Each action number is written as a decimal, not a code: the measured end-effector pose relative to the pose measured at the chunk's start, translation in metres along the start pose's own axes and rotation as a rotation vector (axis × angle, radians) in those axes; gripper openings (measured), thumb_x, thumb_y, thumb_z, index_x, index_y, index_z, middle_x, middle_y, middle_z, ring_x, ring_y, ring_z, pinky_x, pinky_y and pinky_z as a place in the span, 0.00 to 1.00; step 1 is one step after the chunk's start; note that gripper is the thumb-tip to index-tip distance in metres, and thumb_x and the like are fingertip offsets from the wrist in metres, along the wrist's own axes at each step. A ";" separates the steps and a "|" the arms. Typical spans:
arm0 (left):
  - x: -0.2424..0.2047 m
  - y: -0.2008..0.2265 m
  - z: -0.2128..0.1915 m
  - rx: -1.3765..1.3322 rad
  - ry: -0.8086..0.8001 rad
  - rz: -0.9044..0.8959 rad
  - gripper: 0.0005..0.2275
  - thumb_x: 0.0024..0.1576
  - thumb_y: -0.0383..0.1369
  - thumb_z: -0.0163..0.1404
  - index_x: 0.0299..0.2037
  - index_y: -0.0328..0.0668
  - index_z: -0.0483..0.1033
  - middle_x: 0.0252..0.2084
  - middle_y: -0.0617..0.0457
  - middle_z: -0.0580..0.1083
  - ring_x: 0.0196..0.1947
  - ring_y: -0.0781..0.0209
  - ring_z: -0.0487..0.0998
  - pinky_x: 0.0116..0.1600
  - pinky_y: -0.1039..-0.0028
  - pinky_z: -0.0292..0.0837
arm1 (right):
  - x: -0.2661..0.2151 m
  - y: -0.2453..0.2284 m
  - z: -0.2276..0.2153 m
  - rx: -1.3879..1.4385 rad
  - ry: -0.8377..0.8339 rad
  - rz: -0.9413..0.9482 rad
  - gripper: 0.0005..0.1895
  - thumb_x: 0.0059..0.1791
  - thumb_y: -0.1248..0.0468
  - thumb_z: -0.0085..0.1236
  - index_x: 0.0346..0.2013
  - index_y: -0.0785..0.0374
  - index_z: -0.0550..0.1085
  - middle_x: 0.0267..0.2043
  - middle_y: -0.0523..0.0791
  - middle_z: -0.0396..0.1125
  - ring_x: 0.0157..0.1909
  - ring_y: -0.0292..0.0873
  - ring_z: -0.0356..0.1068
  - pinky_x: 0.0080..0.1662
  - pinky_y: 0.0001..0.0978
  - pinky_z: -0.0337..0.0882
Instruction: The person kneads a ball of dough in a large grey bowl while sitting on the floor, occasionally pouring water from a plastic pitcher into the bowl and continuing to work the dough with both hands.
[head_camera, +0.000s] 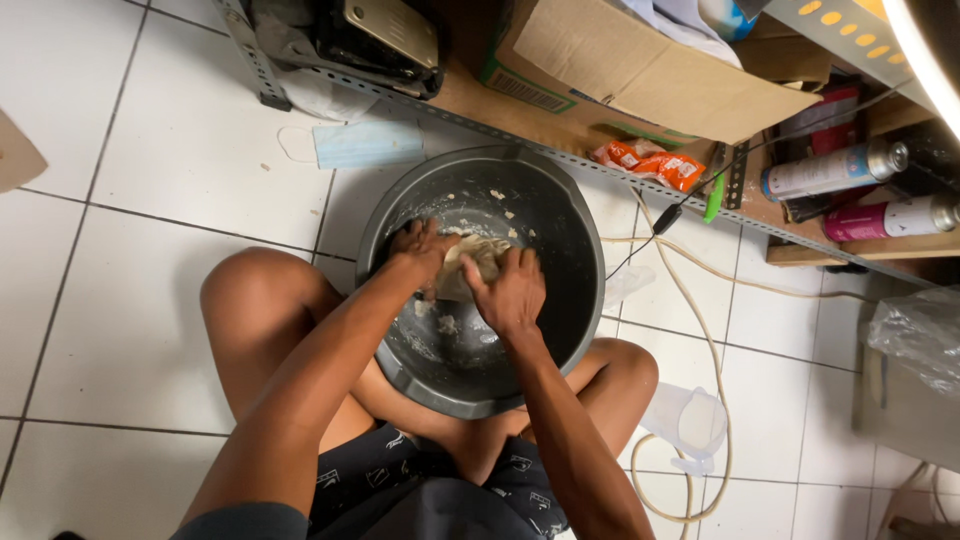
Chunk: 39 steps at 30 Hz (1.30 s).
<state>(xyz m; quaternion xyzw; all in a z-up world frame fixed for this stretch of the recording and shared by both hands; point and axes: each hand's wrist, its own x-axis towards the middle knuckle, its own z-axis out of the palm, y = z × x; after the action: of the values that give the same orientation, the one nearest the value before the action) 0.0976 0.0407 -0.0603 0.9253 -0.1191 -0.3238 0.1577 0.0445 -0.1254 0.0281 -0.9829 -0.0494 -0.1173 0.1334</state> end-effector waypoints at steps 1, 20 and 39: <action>-0.015 0.007 -0.006 0.002 0.002 -0.007 0.47 0.27 0.39 0.77 0.60 0.69 0.62 0.63 0.40 0.60 0.64 0.39 0.62 0.63 0.51 0.64 | 0.009 -0.012 -0.010 0.007 0.001 -0.004 0.33 0.39 0.31 0.62 0.30 0.59 0.69 0.33 0.47 0.62 0.39 0.54 0.72 0.38 0.46 0.73; -0.041 0.028 -0.026 -0.201 0.083 -0.097 0.38 0.31 0.18 0.66 0.52 0.31 0.56 0.56 0.32 0.61 0.50 0.29 0.69 0.52 0.50 0.75 | 0.037 -0.022 0.067 -0.134 -0.420 0.533 0.20 0.47 0.49 0.46 0.48 0.56 0.63 0.49 0.45 0.58 0.57 0.50 0.58 0.52 0.53 0.63; -0.044 0.053 0.011 -0.987 0.594 -0.589 0.10 0.51 0.45 0.53 0.40 0.57 0.72 0.39 0.54 0.78 0.50 0.49 0.79 0.52 0.60 0.72 | 0.025 0.041 0.058 0.522 -0.365 0.539 0.21 0.57 0.40 0.35 0.57 0.44 0.66 0.61 0.42 0.58 0.71 0.53 0.51 0.66 0.61 0.47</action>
<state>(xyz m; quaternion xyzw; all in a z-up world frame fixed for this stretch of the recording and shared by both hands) 0.0512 0.0034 -0.0242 0.7882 0.3515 -0.1005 0.4951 0.0864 -0.1470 -0.0303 -0.8985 0.1586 0.1142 0.3931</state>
